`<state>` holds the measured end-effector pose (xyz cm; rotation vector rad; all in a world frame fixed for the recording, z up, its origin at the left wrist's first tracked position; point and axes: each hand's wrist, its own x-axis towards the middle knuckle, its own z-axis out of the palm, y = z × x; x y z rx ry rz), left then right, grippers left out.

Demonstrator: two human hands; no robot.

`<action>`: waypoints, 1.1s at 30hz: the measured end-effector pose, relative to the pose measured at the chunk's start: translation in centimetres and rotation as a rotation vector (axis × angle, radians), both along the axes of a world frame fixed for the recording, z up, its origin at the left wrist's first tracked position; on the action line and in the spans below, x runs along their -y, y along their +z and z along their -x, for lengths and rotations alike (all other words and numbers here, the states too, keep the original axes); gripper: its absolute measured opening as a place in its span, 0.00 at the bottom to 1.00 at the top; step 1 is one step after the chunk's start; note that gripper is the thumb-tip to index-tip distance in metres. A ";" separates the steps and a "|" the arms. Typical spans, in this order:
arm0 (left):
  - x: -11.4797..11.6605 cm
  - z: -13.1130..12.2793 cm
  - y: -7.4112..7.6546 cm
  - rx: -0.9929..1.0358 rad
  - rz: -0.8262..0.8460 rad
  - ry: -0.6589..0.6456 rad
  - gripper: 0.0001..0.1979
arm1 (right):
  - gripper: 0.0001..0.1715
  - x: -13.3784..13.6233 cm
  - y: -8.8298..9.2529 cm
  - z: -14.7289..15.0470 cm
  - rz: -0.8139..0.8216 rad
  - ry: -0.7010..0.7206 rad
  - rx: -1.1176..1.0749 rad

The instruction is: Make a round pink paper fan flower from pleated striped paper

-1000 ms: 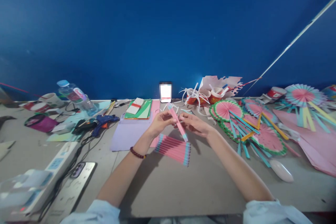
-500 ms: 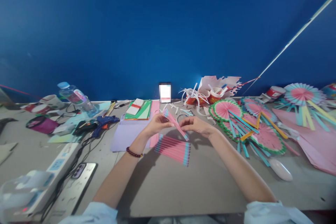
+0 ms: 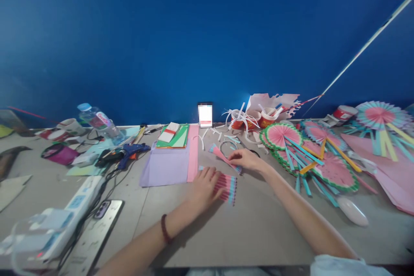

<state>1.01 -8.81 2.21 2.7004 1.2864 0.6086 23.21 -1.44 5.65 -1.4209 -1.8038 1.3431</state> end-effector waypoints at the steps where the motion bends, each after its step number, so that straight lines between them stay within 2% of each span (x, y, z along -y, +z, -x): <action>1: 0.6 -0.5 -0.2 -0.028 0.003 -0.011 0.24 | 0.11 0.1 -0.3 0.0 -0.006 -0.007 0.030; 5: 1.7 -1.2 -0.8 -0.065 0.032 -0.006 0.29 | 0.10 0.5 -1.1 0.3 -0.027 -0.003 0.074; 13: 1.9 0.1 -0.5 -0.022 0.055 -0.137 0.29 | 0.09 1.2 -2.3 1.1 -0.044 -0.030 0.098; 17: 1.8 0.3 -0.3 0.036 0.033 -0.172 0.24 | 0.03 1.6 -2.3 1.4 -0.053 -0.004 0.092; 21: 2.0 0.1 0.1 0.022 0.018 -0.127 0.15 | 0.07 2.1 -2.0 2.3 -0.078 -0.011 0.123; 24: 2.3 -0.1 0.2 0.000 0.012 -0.096 0.14 | 0.13 2.5 -1.8 3.1 -0.162 -0.043 0.177; 28: 2.8 -0.4 -0.1 0.019 0.016 -0.115 0.17 | 0.25 2.9 -2.1 3.7 -0.269 -0.013 0.227; 33: 3.2 -0.8 -0.7 0.030 0.016 -0.137 0.22 | 0.22 3.1 -2.9 3.0 -0.218 0.032 0.153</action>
